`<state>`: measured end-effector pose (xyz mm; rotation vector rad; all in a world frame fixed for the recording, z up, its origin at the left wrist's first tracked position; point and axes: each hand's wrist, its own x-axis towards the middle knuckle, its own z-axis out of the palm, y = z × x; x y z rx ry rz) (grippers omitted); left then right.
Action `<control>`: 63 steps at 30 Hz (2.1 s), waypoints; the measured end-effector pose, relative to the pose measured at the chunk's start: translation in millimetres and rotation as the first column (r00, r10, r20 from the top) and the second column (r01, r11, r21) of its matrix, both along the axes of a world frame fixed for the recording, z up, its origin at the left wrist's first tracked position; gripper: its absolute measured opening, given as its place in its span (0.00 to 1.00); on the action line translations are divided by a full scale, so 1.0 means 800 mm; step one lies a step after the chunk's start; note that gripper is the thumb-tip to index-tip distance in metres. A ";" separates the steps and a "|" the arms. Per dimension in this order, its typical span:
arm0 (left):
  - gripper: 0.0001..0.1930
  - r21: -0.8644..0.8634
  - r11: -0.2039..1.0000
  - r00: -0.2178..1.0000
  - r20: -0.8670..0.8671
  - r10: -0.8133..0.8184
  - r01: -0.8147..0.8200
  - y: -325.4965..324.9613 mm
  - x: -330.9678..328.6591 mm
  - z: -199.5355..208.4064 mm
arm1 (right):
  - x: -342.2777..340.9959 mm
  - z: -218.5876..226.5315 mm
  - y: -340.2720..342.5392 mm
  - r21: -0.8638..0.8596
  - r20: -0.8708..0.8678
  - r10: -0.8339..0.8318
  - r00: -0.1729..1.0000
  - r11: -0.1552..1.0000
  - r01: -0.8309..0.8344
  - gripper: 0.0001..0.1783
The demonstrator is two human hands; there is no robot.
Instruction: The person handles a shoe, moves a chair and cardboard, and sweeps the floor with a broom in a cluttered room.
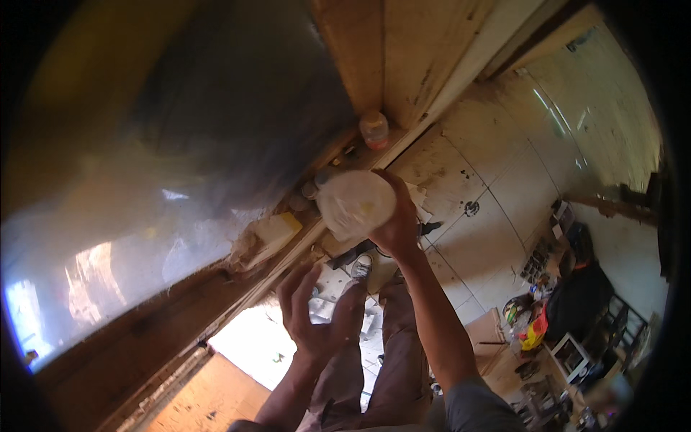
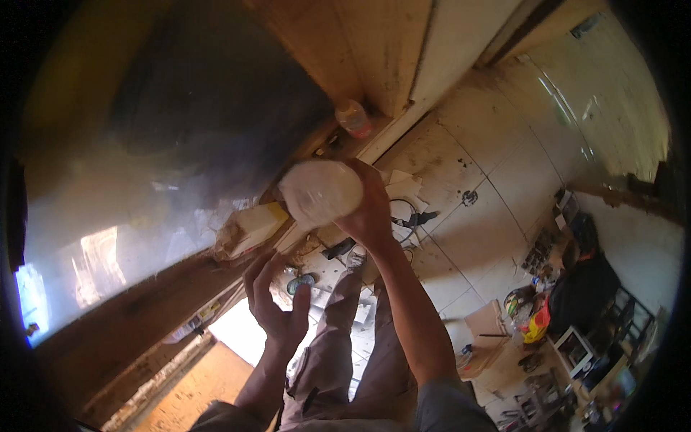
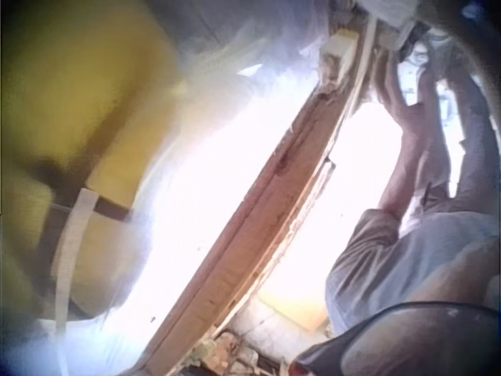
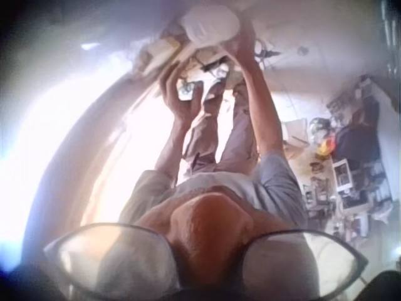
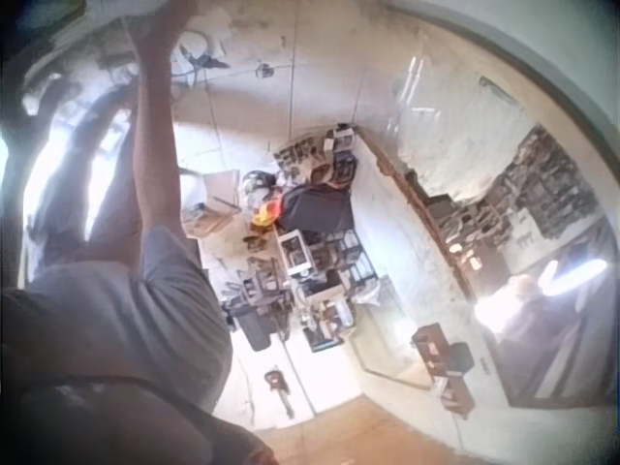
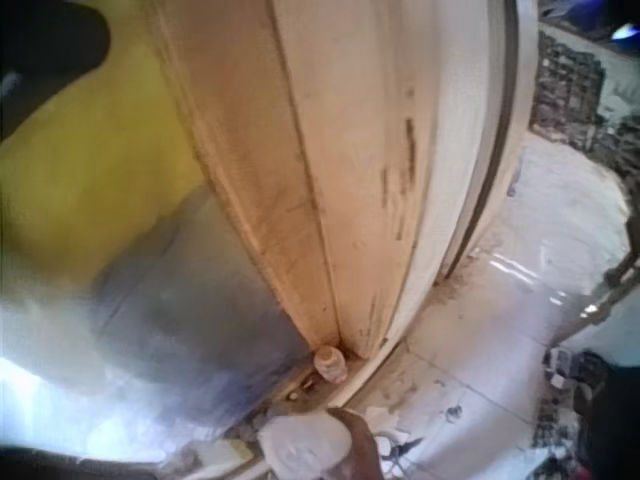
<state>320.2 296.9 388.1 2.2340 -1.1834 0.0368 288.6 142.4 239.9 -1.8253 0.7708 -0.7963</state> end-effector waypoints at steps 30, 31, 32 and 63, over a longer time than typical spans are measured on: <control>0.16 0.468 0.880 0.573 -0.745 0.341 0.085 0.103 -0.052 -0.195 | 0.029 -0.053 -0.001 0.031 0.015 -0.138 0.990 0.990 0.137 0.49; 0.18 0.428 0.893 0.640 -0.726 0.250 0.138 0.114 -0.048 -0.217 | 0.019 -0.058 0.001 0.056 0.022 -0.134 0.991 0.990 0.132 0.47; 0.18 0.440 0.889 0.611 -0.740 0.280 0.126 0.108 -0.048 -0.223 | 0.008 -0.063 0.004 0.079 0.026 -0.131 0.991 0.989 0.128 0.46; 0.31 0.727 0.678 0.968 0.072 -0.238 0.113 -0.122 0.023 -0.860 | -0.351 -0.678 0.106 0.431 -0.742 0.187 0.644 0.868 0.246 0.20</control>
